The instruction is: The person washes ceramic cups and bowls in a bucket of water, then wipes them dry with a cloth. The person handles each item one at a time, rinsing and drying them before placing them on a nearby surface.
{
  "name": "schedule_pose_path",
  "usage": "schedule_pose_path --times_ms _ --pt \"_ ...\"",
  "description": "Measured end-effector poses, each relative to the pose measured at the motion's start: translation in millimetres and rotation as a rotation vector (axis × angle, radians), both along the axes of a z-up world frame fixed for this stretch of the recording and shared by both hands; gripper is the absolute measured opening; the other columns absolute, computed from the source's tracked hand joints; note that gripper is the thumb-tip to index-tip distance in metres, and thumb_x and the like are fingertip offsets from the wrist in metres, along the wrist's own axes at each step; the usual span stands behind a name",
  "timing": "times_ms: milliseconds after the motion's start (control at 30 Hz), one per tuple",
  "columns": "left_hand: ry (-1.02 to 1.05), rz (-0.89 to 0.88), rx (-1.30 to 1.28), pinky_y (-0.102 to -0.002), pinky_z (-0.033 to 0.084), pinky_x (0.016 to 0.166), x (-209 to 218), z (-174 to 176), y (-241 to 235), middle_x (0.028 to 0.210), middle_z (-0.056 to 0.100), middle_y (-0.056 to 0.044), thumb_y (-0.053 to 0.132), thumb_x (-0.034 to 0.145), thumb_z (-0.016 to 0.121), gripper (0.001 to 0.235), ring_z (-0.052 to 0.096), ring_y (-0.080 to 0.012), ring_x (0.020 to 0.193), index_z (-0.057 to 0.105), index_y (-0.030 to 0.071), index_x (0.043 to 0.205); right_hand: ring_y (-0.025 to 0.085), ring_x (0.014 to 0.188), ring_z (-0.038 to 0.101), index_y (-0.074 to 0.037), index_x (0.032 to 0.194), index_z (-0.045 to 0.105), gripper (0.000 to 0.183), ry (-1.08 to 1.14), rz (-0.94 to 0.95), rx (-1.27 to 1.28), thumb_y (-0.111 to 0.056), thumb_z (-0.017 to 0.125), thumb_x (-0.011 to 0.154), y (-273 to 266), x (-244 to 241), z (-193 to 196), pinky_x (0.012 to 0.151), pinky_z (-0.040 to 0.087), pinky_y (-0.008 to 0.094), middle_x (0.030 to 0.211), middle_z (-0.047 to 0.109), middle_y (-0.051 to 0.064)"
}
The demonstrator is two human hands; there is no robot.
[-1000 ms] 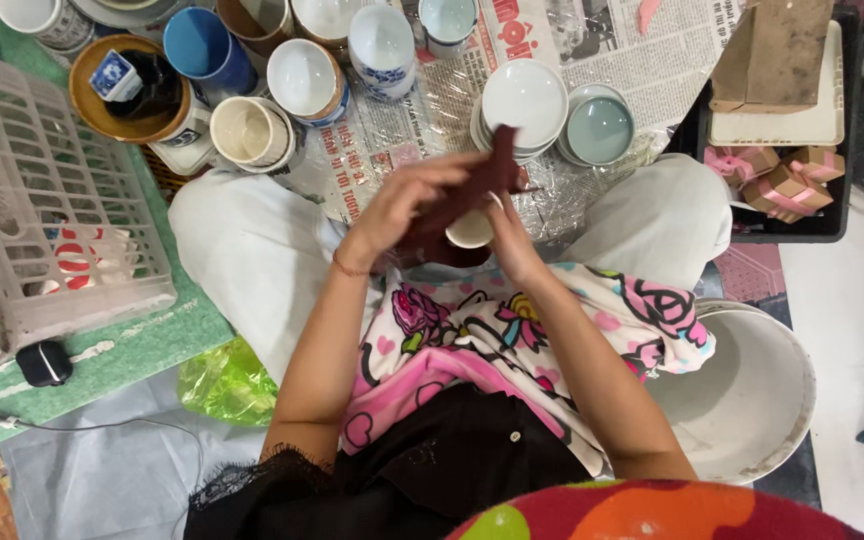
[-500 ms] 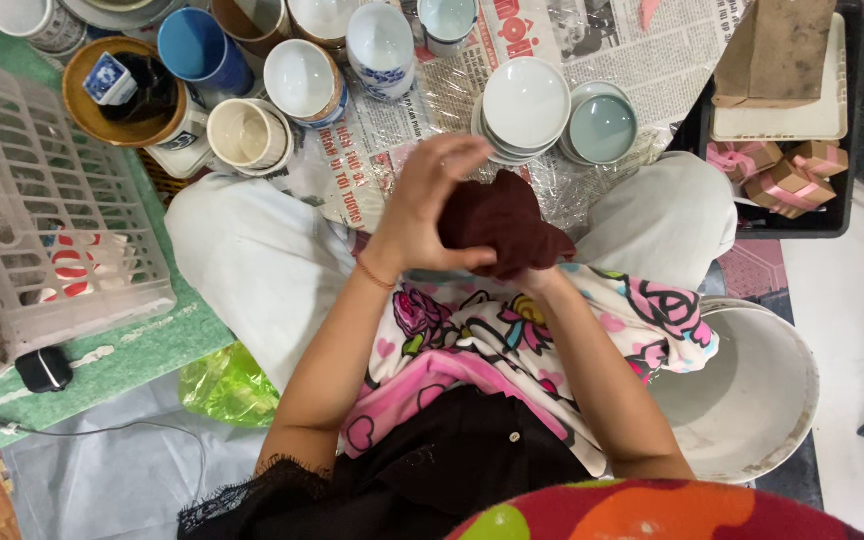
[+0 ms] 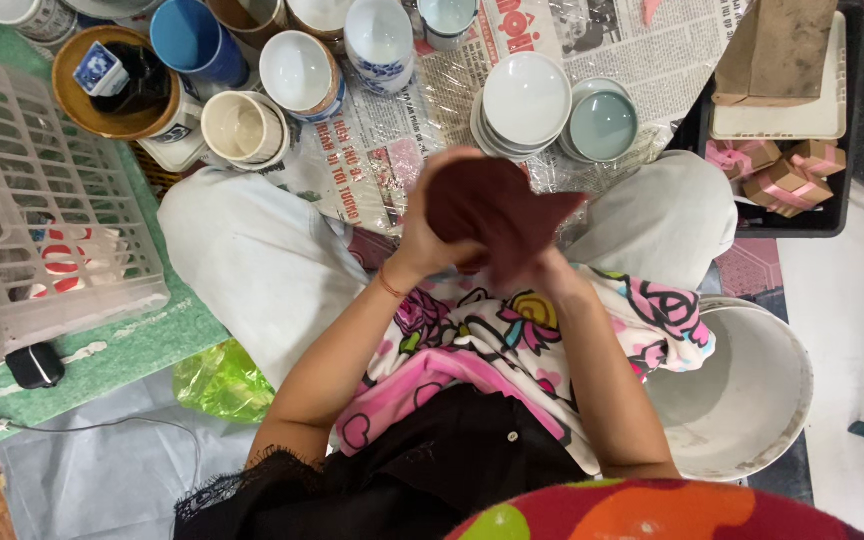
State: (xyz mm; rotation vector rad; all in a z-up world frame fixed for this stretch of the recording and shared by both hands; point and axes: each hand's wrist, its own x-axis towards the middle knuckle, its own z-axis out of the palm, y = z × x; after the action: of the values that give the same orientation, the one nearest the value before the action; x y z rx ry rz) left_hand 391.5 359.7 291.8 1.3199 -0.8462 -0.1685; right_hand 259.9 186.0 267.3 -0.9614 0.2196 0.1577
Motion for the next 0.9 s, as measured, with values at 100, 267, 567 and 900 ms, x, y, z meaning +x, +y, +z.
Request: schedule_pose_path --times_ms 100,267,567,900 --pt "0.482 -0.179 -0.287 -0.039 0.05 0.112 4 -40 7 0.14 0.057 -0.01 0.061 0.094 0.071 0.084 0.058 -0.0226 0.128 0.048 0.006 0.152 0.019 0.131 0.05 -0.002 0.151 0.037 0.065 -0.161 0.07 -0.373 -0.03 0.065 0.099 7 2 16 0.104 0.044 0.035 0.145 0.052 0.009" --pt "1.171 -0.487 -0.604 -0.05 0.051 0.112 -1 -107 5 0.146 0.055 -0.016 0.06 0.108 0.043 0.072 0.058 -0.0331 0.131 0.046 0.001 0.149 0.018 0.083 0.067 -0.001 0.114 0.068 0.041 0.052 -0.013 -0.929 -0.034 0.072 0.091 14 -1 4 0.066 0.055 0.037 0.099 0.07 0.007" --pt "1.007 -0.667 -0.431 -0.045 0.05 0.106 -9 -61 -7 0.149 0.054 -0.012 0.055 0.102 0.061 0.076 0.058 -0.0256 0.13 0.041 0.005 0.157 0.027 0.133 0.044 -0.001 0.149 0.033 0.065 -0.305 -0.471 -0.925 -0.044 0.058 0.108 13 0 20 0.118 0.038 0.041 0.148 0.042 0.017" --pt "0.425 -0.161 -0.131 -0.031 0.039 0.12 -17 -2 -16 0.15 0.045 -0.003 0.049 0.094 0.067 0.08 0.05 -0.0137 0.136 0.036 0.006 0.154 0.044 0.163 0.008 -0.001 0.166 0.007 0.077 -0.434 -0.376 -1.29 -0.047 0.037 0.113 57 13 46 0.136 0.008 0.052 0.174 0.009 0.026"
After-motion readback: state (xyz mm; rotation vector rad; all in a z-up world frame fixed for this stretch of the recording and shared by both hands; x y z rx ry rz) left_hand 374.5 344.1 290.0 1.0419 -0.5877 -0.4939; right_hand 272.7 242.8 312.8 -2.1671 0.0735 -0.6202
